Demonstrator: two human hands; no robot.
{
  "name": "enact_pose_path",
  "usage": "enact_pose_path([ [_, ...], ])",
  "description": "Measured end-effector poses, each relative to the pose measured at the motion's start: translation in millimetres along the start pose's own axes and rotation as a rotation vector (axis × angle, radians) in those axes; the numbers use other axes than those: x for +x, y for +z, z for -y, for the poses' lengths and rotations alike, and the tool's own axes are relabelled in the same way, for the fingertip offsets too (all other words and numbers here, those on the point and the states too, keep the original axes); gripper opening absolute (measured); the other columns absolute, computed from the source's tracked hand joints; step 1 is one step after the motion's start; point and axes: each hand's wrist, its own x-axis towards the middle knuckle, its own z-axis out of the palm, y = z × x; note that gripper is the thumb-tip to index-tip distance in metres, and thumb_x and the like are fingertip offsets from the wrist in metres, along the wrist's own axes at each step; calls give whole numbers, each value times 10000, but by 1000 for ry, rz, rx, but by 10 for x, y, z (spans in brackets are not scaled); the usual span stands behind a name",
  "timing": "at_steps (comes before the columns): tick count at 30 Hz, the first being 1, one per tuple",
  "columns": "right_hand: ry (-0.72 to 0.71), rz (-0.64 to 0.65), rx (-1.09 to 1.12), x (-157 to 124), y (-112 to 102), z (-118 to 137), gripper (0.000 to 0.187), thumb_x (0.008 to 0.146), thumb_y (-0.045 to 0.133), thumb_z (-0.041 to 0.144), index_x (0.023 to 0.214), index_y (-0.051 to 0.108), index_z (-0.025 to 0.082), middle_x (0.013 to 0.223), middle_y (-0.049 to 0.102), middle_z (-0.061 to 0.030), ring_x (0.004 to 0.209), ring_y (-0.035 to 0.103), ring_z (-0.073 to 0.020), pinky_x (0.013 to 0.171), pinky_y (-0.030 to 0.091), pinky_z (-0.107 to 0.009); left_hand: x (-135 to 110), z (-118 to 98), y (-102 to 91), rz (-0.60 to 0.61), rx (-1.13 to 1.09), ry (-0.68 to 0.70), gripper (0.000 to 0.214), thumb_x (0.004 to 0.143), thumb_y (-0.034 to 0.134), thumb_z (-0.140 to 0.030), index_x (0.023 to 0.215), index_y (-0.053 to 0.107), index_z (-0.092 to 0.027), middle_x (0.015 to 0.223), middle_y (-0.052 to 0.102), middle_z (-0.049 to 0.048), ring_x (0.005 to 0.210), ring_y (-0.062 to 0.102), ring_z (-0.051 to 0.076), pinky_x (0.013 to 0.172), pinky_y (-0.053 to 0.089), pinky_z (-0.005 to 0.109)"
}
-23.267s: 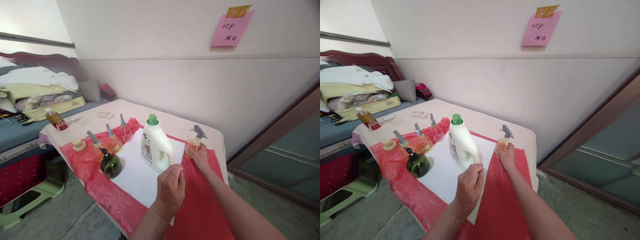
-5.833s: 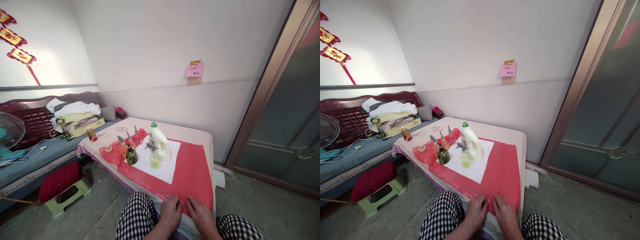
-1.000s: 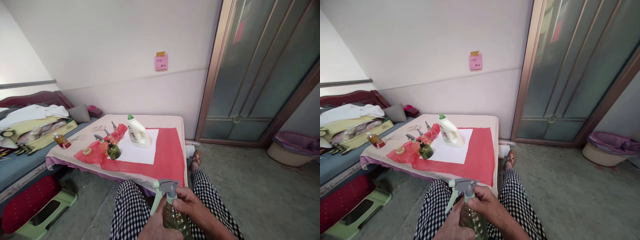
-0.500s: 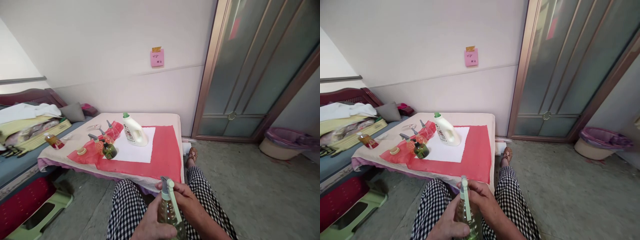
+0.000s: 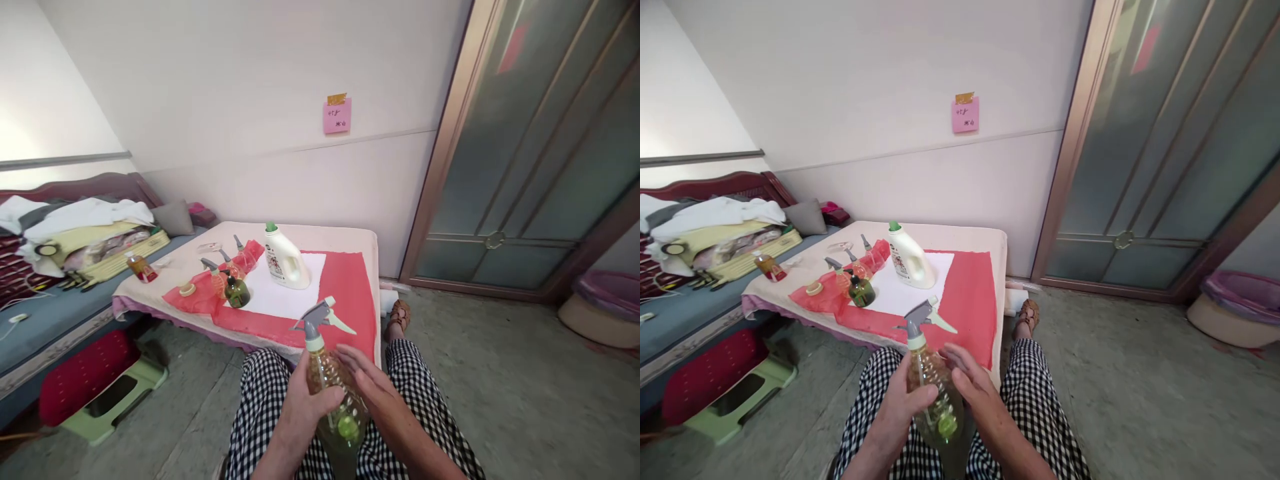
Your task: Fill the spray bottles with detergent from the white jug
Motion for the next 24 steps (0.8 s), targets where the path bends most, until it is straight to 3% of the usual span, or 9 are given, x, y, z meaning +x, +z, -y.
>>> enact_pose_path([
  [3, 166, 126, 209, -72, 33, -63, 598, 792, 644, 527, 1315, 515, 269, 1380, 506, -100, 1257, 471, -281, 1026, 380, -462, 24, -34, -15, -114, 36, 46, 521, 662, 775, -331, 1100, 543, -170, 966, 652, 64, 868, 614, 201, 806, 467, 321],
  [6, 311, 207, 406, -134, 61, -137, 604, 763, 667, 477, 1312, 505, 287, 1305, 563, -100, 1125, 571, -282, 840, 495, -415, 27, -48, -16, -113, 81, 62, 517, 676, 772, -359, 1097, 538, -171, 926, 644, 55, 819, 607, 186, 752, 474, 299],
  [9, 319, 207, 470, -135, 52, -175, 565, 765, 659, 414, 1296, 520, 278, 1258, 589, -95, 1018, 616, -245, 743, 510, -338, 46, -59, -41, -116, 65, 98, 495, 734, 729, -393, 1142, 550, -177, 975, 651, 70, 861, 609, 190, 804, 471, 315],
  [11, 304, 229, 446, -114, 43, -162, 580, 765, 653, 392, 1312, 506, 272, 1283, 568, -100, 974, 620, -237, 700, 509, -323, 83, -68, -82, -191, -36, 105, 458, 798, 652, -452, 1159, 577, -181, 1054, 654, 92, 926, 614, 205, 850, 464, 338],
  [13, 293, 243, 380, -90, 40, -136, 588, 770, 645, 377, 1326, 490, 264, 1311, 545, -103, 998, 605, -244, 712, 506, -337, 139, -76, -131, -268, -148, 85, 428, 834, 597, -482, 1115, 622, -160, 1087, 657, 115, 973, 618, 225, 874, 462, 362],
  [15, 243, 212, 283, -64, 26, -132, 606, 742, 681, 369, 1308, 501, 246, 1311, 545, -100, 1087, 566, -259, 825, 484, -373, 205, -89, -180, -328, -202, 91, 389, 817, 632, -455, 1031, 659, -131, 1045, 675, 124, 978, 629, 235, 889, 464, 376],
  [18, 155, 138, 78, -16, -62, -202, 694, 598, 810, 358, 1226, 541, 236, 1269, 578, -86, 1175, 513, -282, 993, 385, -418, 304, -149, -255, -459, -235, 182, 334, 774, 700, -399, 966, 662, -129, 983, 693, 104, 954, 649, 220, 909, 467, 382],
  [21, 149, 129, -54, 28, -213, -315, 760, 498, 863, 370, 1176, 542, 246, 1239, 594, -84, 1159, 523, -305, 998, 373, -454, 392, -284, -387, -598, -292, 305, 337, 773, 698, -415, 960, 643, -140, 935, 696, 82, 889, 664, 188, 905, 475, 383],
  [24, 163, 111, -31, 37, -327, -398, 750, 494, 853, 408, 1159, 542, 251, 1230, 592, -90, 1139, 535, -316, 970, 395, -465, 463, -459, -593, -690, -334, 413, 341, 807, 653, -458, 928, 634, -139, 907, 695, 77, 839, 660, 155, 874, 481, 343],
])
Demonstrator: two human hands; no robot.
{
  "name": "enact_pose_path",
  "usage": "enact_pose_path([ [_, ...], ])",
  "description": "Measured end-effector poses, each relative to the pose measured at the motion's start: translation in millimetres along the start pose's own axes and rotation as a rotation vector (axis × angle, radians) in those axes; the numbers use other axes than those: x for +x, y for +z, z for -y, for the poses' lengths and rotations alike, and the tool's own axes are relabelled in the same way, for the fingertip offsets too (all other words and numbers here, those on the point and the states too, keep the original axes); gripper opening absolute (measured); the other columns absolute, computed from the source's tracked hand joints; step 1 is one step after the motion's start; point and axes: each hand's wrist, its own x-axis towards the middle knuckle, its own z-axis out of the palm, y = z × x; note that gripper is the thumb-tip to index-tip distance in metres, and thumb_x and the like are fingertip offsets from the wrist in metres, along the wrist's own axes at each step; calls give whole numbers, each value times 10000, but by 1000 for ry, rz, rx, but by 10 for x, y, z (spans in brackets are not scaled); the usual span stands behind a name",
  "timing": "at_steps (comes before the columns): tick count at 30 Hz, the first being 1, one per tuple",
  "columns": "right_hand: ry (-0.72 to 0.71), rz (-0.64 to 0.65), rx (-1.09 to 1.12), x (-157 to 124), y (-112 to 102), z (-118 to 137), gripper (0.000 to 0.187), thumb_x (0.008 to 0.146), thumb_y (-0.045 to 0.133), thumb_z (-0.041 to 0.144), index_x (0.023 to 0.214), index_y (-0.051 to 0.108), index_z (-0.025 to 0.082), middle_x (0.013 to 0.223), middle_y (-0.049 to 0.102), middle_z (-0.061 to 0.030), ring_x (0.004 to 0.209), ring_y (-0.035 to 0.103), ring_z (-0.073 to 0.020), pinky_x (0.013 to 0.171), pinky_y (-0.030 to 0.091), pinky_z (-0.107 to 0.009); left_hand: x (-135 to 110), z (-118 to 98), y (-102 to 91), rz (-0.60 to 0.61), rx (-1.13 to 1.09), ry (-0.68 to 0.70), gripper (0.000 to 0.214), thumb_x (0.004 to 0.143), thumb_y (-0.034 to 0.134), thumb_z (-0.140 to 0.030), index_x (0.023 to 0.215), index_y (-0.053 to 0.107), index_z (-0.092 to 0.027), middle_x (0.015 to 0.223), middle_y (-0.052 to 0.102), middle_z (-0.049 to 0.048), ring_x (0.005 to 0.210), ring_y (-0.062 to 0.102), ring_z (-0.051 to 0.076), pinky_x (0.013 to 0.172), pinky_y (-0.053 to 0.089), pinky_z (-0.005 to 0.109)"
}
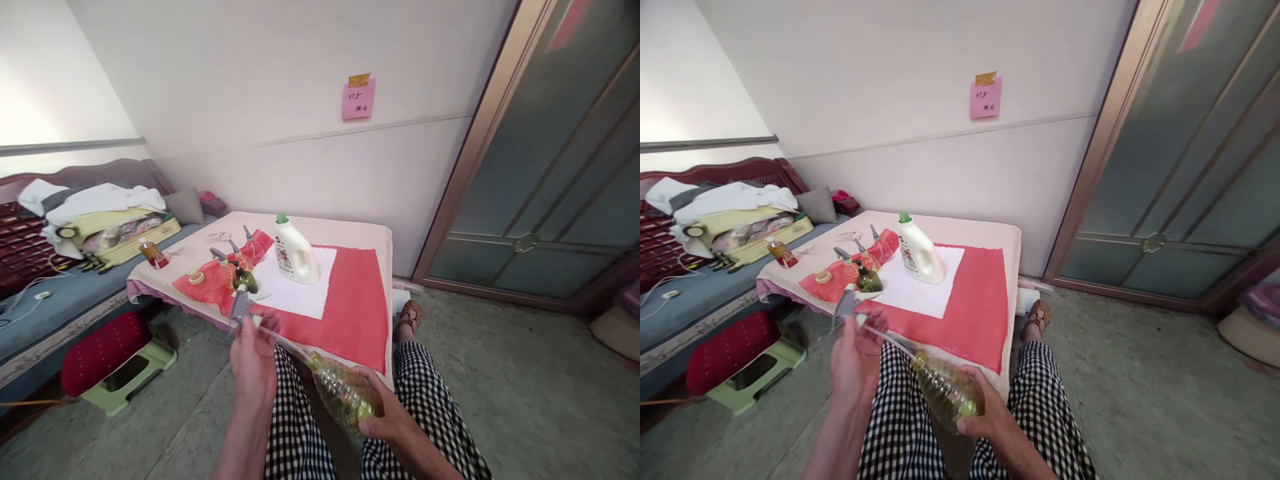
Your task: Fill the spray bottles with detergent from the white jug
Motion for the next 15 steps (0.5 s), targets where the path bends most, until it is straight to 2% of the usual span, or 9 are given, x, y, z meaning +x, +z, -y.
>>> enact_pose_path([
  [4, 9, -94, 154, 15, -34, -39, 802, 530, 806, 461, 1255, 505, 297, 1238, 580, -74, 1089, 564, -304, 953, 411, -461, 260, -122, -94, -93, -40, 121, 338, 850, 585, -487, 914, 624, -157, 886, 701, 65, 833, 654, 142, 819, 477, 292],
  [6, 21, -76, 207, 75, -28, -21, 865, 538, 788, 452, 1324, 451, 327, 1227, 585, -62, 1067, 577, -295, 951, 413, -461, 334, -89, -148, -135, -23, 139, 324, 839, 604, -474, 948, 617, -170, 869, 704, 56, 790, 646, 130, 749, 474, 258],
  [8, 4, -39, 200, 196, -21, 22, 884, 537, 776, 440, 1344, 437, 312, 1201, 599, -63, 1071, 576, -294, 963, 408, -456, 377, 9, -207, -157, 29, 144, 344, 816, 631, -469, 974, 615, -164, 853, 705, 53, 699, 614, 112, 636, 446, 219],
  [11, -59, -47, -2, 503, -22, 116, 807, 548, 755, 446, 1281, 486, 240, 1168, 614, -79, 1086, 568, -299, 957, 424, -439, 425, 225, -295, -156, 160, 146, 405, 801, 622, -506, 933, 629, -123, 822, 702, 66, 536, 500, 80, 495, 358, 202],
  [15, -120, -175, -355, 1110, -44, 189, 749, 553, 756, 345, 1231, 468, 208, 1197, 600, -85, 1093, 566, -280, 958, 433, -418, 531, 479, -386, -213, 300, 137, 473, 792, 580, -558, 872, 648, -97, 775, 687, 74, 485, 447, 74, 469, 338, 216],
])
